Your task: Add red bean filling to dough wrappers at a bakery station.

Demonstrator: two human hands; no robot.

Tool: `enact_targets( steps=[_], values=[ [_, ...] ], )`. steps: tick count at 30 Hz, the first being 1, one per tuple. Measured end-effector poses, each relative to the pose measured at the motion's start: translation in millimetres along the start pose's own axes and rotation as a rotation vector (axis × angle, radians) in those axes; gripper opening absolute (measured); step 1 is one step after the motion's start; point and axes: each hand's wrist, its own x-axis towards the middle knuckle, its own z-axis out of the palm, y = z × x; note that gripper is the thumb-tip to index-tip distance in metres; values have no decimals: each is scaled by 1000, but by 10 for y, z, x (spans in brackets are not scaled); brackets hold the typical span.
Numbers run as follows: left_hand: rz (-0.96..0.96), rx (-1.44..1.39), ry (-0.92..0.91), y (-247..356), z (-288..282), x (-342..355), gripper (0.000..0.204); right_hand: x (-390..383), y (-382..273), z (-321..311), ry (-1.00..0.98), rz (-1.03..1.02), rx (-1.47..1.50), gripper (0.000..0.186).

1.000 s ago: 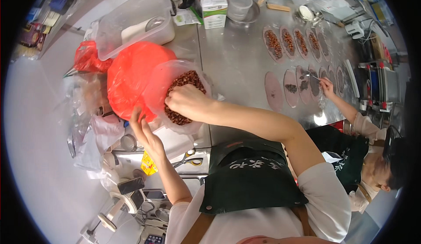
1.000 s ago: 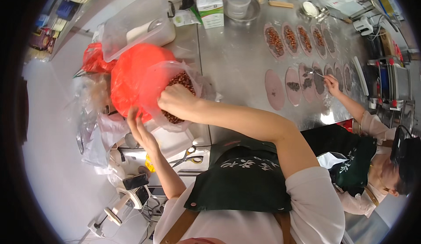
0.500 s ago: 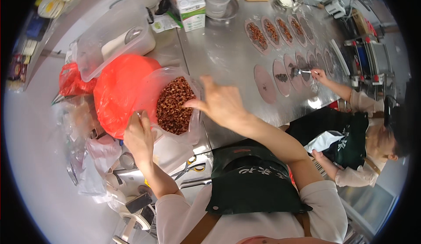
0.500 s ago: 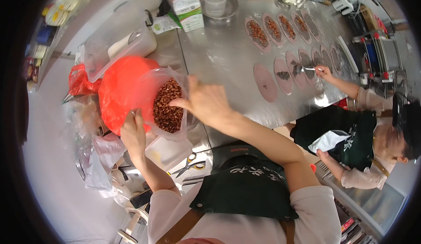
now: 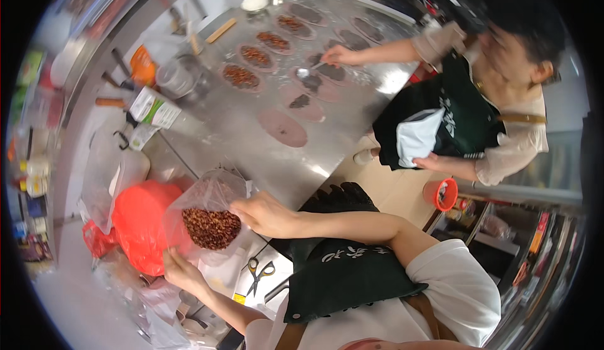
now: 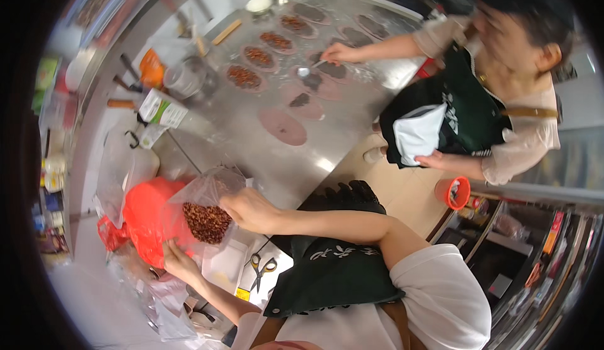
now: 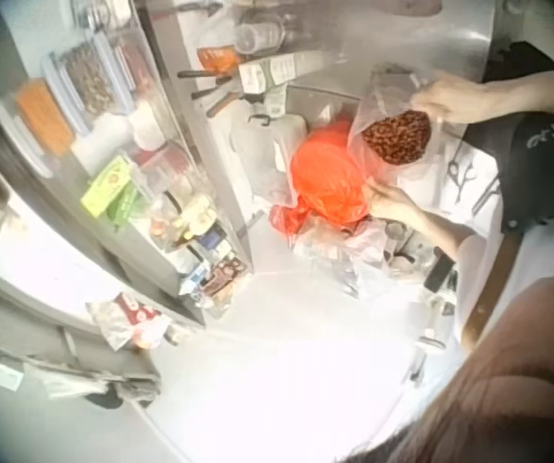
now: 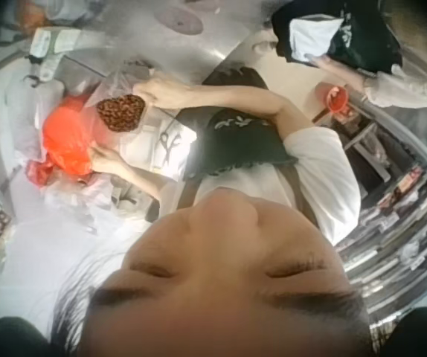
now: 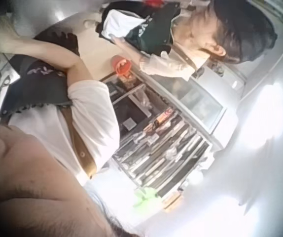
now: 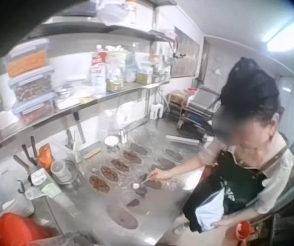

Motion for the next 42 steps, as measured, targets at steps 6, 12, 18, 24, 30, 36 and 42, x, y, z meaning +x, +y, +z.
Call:
enact_targets(
  steps=[6, 12, 18, 24, 30, 36, 42],
  values=[
    [201, -303, -87, 1155, -342, -745, 41, -1468, -392, -1284, 8, -107, 52, 9],
    [420, -493, -415, 2478, -187, -1687, 42, -3255, -768, -2403, 206, -135, 124, 4],
    [633, -738, -859, 3935, 397, -2903, 36, -4883, -959, -3207, 553, -24, -80, 7],
    [857, -875, -1013, 5117, 619, -3748, 11, -5607, -925, -3836, 1275, 208, -7, 14],
    [1000, -981, -1005, 6142, 1185, -4116, 7, -5728, -485, -4830, 1504, 186, 72, 16],
    [846, -1045, -962, 7086, 1753, -4004, 5, -5355, -60, -6028, 1506, 318, 131, 17],
    [566, -976, -762, 7765, 2188, -3626, 12, -4615, 384, -7192, 1313, 299, 88, 17]
  ],
)
